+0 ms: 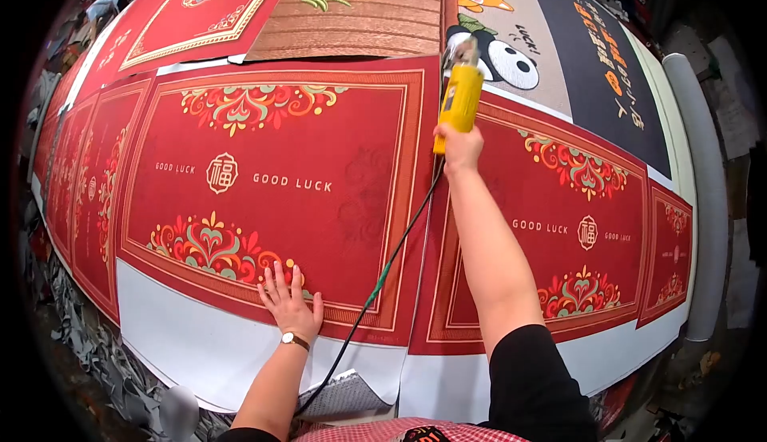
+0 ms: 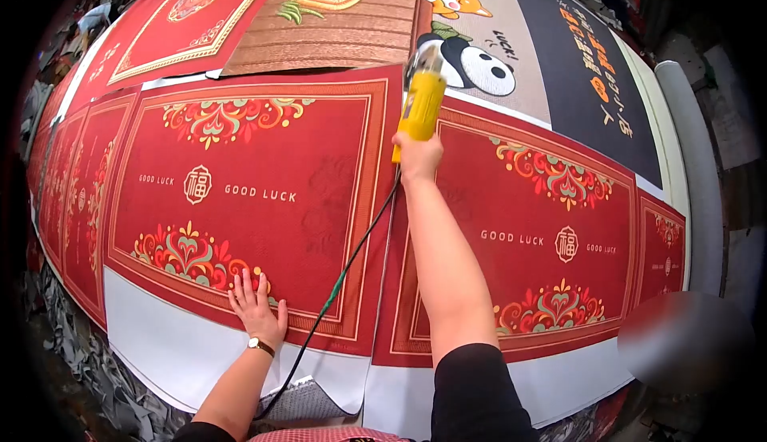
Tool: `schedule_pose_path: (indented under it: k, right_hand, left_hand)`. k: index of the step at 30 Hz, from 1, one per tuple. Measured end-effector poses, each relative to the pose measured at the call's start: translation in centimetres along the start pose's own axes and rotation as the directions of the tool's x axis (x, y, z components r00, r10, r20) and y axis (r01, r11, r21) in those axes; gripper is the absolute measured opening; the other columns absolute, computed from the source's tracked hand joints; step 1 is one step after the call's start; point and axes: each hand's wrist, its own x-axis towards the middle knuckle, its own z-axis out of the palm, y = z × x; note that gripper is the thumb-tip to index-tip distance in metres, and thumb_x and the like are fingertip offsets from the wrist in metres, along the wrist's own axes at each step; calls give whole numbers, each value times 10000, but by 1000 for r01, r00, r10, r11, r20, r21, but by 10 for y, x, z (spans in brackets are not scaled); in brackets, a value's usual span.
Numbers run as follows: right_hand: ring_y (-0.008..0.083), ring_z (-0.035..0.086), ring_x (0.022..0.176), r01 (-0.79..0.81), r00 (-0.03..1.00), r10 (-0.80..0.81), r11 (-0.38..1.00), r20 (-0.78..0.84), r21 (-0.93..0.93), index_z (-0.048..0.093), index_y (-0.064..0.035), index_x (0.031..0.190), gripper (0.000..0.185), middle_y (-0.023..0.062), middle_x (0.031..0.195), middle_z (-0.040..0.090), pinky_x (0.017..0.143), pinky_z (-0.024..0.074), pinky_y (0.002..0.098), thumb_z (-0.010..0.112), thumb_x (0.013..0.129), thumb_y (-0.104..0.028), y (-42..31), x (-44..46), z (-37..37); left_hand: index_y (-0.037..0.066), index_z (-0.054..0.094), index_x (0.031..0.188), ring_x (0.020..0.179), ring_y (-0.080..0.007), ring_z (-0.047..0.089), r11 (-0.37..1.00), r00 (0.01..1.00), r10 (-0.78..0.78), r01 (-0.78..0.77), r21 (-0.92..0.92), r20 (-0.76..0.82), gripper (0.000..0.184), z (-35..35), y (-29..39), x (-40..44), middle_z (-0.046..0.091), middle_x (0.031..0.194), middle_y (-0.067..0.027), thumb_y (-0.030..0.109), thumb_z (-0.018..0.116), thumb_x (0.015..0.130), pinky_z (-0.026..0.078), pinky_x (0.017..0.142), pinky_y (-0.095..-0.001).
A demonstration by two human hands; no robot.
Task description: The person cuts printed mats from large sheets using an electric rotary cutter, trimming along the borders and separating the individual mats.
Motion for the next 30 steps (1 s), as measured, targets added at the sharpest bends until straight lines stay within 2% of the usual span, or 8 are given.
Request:
schedule_pose_path:
  k: [5,7,12,15,18,20,23,30]
  right_hand:
    - [247,639,830,-179,894,-50,870,444,459,492,83,1065,393,169,908,619,736,537,323,576,693,-14,-60,-46,-52]
    - [247,626,887,-254,801,-13,898,599,359,514,73,1086,461,171,957,626,799,513,344,610,662,-81,-64,-82,-99]
    - [254,632,899,-298,745,295,950,598,-97,503,38,1121,605,129,967,621,815,495,361,688,562,-99,-86,-195,-224]
    - [113,581,732,-189,715,468,844,519,-501,555,5,1040,497,60,893,614,643,480,259,692,567,-55,-85,-240,-292]
    - [158,603,799,-81,690,548,707,472,-703,569,19,1076,534,76,903,630,722,486,281,682,561,-68,-91,-279,-323]
    - [188,614,835,33,688,539,645,486,-763,565,14,1099,554,96,923,639,756,484,293,675,562,-73,-93,-294,-331]
    - [246,627,897,162,687,524,564,503,-810,562,-1,1130,582,137,958,649,808,478,313,666,563,-79,-85,-306,-337]
    - [344,606,936,349,666,501,446,553,-824,564,-29,1128,603,188,972,640,825,482,365,678,541,-103,-77,-305,-315]
  left_hand:
    - [75,438,1318,1357,-377,186,1000,999,11,-12,-6,-51,625,1,1,0,257,1456,-192,294,607,757,104,1084,-551]
    - [89,441,1319,1355,-370,193,1000,998,12,-12,-6,-69,614,4,-1,-2,264,1455,-180,308,608,770,113,1082,-550]
    - [111,447,1318,1353,-348,208,1000,994,-6,5,-5,-113,597,8,-2,-4,301,1442,-149,345,601,791,124,1082,-547]
    - [100,495,1242,1336,-313,260,995,983,50,-65,-80,-174,524,10,-5,-7,360,1403,-133,316,620,781,152,1087,-521]
    - [105,546,1108,1259,-315,343,959,942,202,-245,-140,-269,416,9,5,-28,429,1303,-128,211,655,721,213,1058,-527]
    - [120,562,1076,1186,-346,377,823,931,317,-364,-436,-179,437,6,27,-79,432,1269,-126,149,676,655,257,1022,-528]
    - [169,545,1147,1239,-337,326,673,774,633,-531,-515,29,510,-4,42,-178,389,1312,-142,289,699,675,228,1051,-515]
    - [225,293,1413,1391,-360,83,771,493,637,-428,-472,593,980,-52,-2,-249,147,1498,-167,362,778,573,41,1071,-630]
